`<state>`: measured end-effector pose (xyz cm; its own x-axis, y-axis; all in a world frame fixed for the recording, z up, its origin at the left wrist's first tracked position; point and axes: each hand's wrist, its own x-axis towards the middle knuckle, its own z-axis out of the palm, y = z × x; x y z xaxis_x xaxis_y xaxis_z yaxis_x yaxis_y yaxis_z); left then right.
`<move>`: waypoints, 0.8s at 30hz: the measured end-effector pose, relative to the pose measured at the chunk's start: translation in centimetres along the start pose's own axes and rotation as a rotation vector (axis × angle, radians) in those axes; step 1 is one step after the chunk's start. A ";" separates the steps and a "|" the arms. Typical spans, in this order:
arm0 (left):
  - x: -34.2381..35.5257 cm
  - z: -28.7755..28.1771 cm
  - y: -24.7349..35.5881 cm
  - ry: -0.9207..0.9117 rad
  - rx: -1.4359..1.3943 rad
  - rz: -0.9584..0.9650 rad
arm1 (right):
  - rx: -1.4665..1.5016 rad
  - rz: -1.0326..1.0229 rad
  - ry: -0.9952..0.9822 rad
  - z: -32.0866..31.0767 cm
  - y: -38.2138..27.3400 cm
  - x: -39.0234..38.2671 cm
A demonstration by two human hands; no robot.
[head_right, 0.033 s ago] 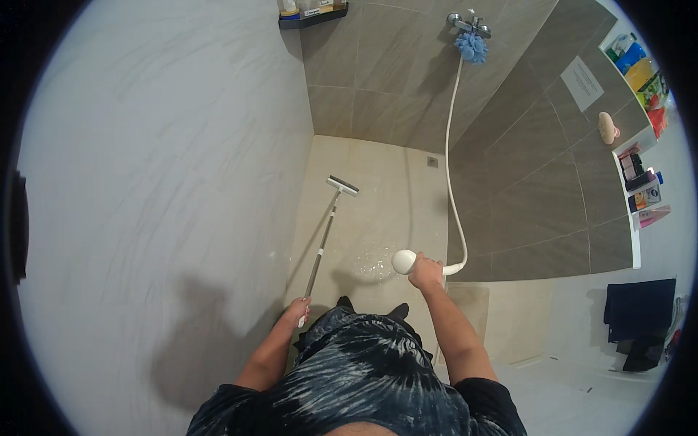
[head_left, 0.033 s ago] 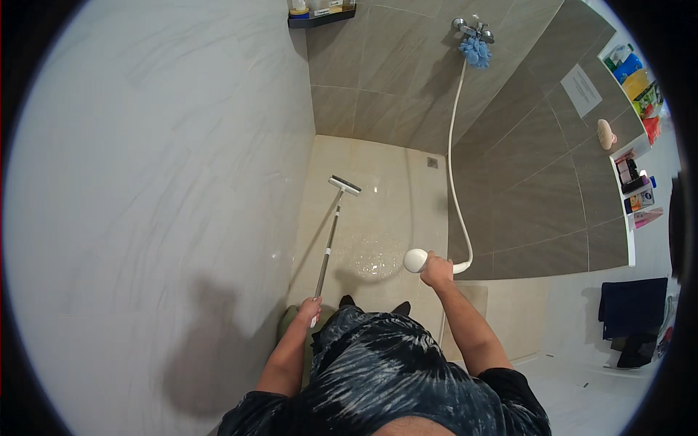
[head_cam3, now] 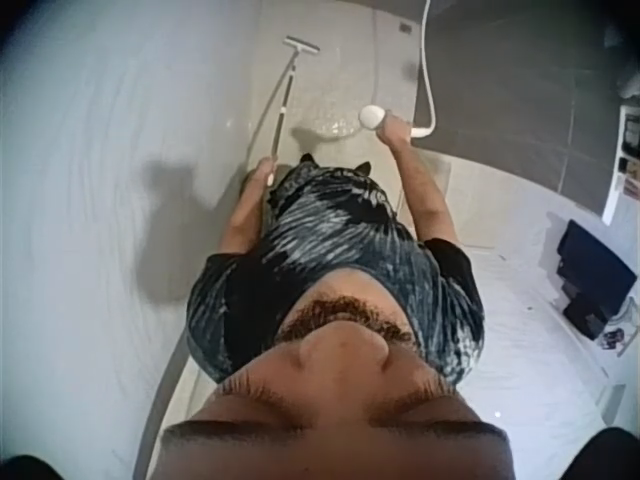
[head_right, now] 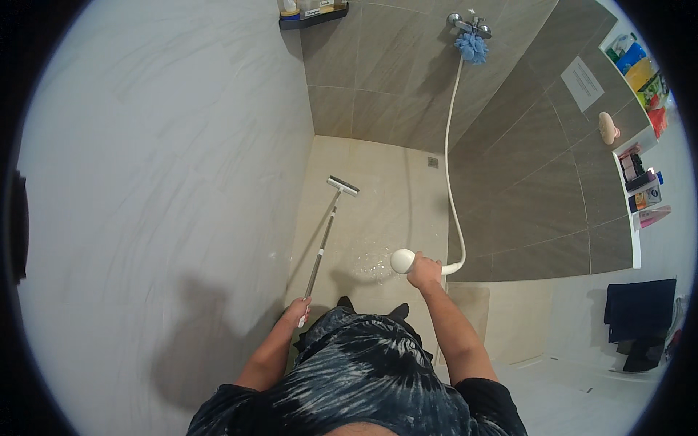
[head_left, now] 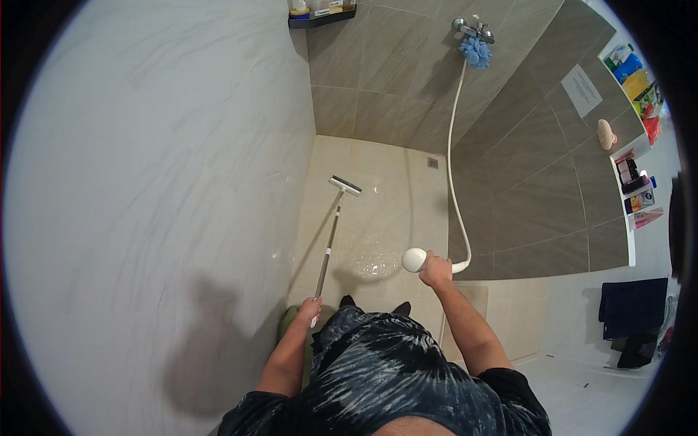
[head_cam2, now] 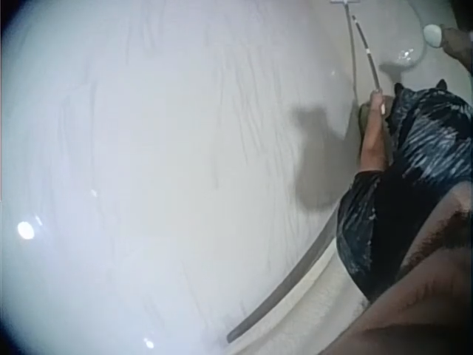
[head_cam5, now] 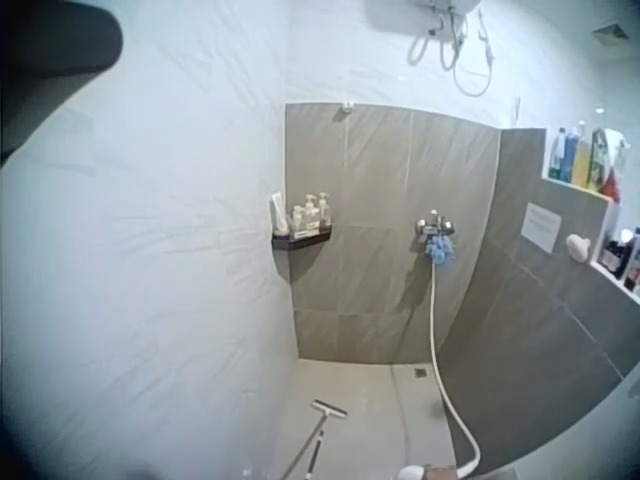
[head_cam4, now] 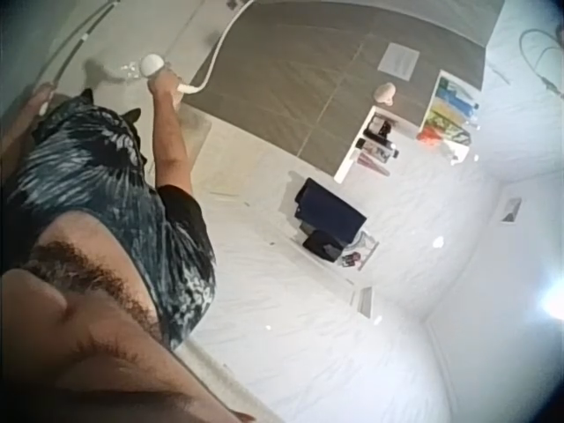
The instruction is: Use a squeegee and a handheld showerhead to rinse and clean the floor of a tiled shower stall.
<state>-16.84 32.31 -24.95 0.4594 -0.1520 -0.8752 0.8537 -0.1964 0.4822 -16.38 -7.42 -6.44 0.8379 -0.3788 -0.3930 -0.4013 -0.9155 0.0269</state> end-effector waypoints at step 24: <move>0.0 0.7 0.1 0.124 0.086 0.153 | 0.465 -0.559 0.186 -3.9 -10.2 -1.0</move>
<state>-16.93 31.58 -24.85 0.6131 -0.0670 -0.7871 0.7503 -0.2625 0.6067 -11.66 1.73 -2.74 0.9949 0.0716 -0.0716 0.0218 -0.8425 -0.5383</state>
